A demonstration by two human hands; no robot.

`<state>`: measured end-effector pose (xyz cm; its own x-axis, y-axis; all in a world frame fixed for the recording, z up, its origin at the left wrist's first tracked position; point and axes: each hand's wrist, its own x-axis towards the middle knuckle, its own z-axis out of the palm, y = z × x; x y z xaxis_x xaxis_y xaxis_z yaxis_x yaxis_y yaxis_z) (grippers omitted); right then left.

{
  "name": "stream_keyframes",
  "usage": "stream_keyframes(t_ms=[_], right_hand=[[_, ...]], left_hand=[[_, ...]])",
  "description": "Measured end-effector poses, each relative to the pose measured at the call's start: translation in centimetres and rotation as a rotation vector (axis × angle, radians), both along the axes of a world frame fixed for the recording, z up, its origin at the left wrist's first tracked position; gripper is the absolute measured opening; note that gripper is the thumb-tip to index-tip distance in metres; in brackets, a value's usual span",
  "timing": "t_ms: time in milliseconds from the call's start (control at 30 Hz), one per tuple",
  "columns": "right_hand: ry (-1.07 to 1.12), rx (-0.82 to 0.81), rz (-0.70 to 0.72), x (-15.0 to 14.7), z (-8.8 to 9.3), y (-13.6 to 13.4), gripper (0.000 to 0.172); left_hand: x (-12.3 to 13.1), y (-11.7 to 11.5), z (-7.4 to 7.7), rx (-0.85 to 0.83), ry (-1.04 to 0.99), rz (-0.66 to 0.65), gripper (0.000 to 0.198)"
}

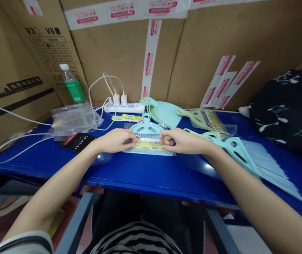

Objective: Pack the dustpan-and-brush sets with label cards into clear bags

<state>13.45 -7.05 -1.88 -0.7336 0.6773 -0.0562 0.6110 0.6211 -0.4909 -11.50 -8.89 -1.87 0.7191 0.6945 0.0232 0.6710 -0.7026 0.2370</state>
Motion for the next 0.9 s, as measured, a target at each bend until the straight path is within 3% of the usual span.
stream_keyframes(t_ms=[300, 533, 733, 900], right_hand=[[0.012, 0.041, -0.025, -0.13, -0.52, 0.13, 0.019], [-0.029, 0.101, -0.068, -0.10, -0.53, 0.15, 0.020], [-0.063, 0.112, -0.064, -0.47, -0.49, -0.05, 0.025], [-0.059, 0.120, -0.024, -0.40, -0.73, 0.16, 0.024]], left_hand=[[0.40, 0.23, -0.64, 0.044, -0.037, 0.071, 0.005], [0.31, 0.47, -0.85, 0.036, -0.058, 0.124, 0.013], [0.27, 0.15, -1.00, 0.072, -0.046, 0.080, 0.019], [0.36, 0.20, -0.75, 0.265, 0.072, -0.049, 0.023]])
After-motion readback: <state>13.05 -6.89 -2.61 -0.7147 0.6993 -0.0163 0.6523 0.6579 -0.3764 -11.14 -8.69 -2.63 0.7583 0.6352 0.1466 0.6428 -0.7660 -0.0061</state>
